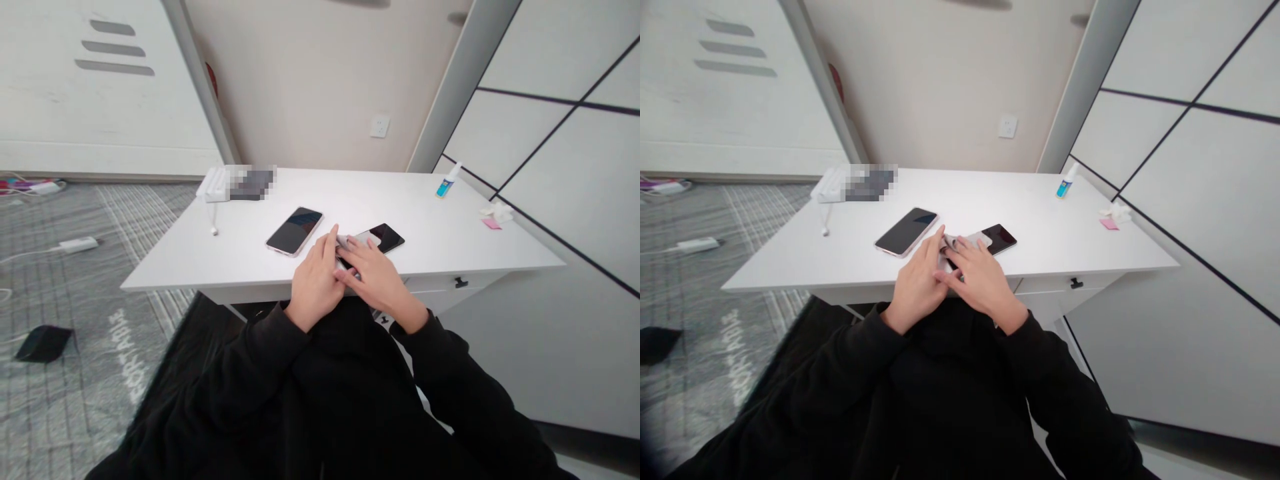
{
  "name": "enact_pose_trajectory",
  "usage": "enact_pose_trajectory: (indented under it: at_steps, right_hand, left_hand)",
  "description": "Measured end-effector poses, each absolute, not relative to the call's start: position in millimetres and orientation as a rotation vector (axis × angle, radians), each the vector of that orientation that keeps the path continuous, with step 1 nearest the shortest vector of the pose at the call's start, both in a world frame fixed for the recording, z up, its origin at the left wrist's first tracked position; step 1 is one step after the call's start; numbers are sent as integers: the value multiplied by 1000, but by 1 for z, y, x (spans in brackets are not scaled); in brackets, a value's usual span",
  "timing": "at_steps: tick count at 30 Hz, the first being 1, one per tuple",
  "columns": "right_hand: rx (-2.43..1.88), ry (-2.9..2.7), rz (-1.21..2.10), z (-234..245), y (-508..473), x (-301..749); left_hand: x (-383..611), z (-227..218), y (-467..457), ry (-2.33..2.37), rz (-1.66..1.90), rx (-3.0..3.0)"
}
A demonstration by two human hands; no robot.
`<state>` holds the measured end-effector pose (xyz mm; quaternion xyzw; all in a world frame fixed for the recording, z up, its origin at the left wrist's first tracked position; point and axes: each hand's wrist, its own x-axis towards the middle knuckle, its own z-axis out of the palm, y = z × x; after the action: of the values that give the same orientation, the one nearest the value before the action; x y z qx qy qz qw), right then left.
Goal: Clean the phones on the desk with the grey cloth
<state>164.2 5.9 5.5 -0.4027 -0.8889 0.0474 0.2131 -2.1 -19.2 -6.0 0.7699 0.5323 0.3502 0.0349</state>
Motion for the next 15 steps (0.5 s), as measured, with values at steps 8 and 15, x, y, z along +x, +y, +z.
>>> enact_pose_trajectory:
  at_steps: [8, 15]
  right_hand:
    - [-1254, -2371, 192, 5, 5, 215]
    - [-1159, -2471, 85, 8, 16, 172]
  left_hand:
    - [0, -4, -20, 1674, 1054, 2344]
    - [-1, -4, -19, 1670, 1056, 2369]
